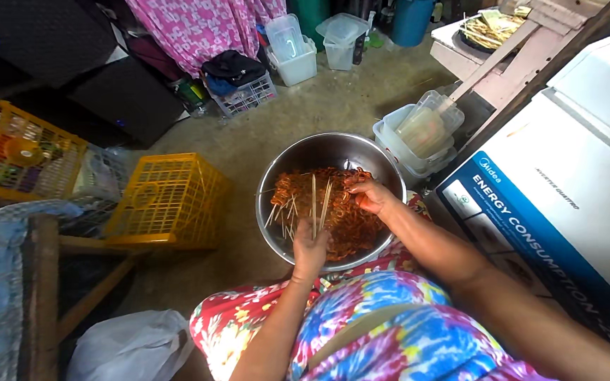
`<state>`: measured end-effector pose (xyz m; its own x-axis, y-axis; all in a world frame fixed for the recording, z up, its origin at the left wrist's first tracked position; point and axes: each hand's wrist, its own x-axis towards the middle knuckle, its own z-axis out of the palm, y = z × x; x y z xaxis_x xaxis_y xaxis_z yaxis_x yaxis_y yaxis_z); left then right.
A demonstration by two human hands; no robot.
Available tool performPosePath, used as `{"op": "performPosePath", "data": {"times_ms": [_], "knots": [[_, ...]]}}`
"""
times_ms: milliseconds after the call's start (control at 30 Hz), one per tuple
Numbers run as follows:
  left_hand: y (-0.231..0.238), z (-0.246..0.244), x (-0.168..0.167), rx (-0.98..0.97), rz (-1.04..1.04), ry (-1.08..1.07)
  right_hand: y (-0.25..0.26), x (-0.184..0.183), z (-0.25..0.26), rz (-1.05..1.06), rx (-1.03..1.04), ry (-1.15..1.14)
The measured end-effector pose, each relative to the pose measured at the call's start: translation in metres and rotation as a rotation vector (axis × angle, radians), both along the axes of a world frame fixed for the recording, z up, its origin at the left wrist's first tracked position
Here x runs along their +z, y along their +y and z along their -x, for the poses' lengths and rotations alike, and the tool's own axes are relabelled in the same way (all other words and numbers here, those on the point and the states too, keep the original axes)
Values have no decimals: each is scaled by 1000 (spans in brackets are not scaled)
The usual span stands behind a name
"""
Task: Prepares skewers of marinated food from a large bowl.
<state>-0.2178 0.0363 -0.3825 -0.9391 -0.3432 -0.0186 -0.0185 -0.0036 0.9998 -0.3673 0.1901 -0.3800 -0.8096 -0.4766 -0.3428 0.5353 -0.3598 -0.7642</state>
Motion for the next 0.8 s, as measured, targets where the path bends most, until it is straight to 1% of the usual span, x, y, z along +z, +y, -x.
{"op": "performPosePath", "data": {"times_ms": [233,433,567,800], "knots": [[-1,0,-1,-16,34,12,0,0,0,25,51,-25],[0,0,-1,-12,20,18,0,1,-3,-89,127,88],[-1,-1,-1,-3,13,8,1,0,-1,-83,79,88],[-1,0,-1,-14,14,7,0,3,-2,21,-32,22]]}}
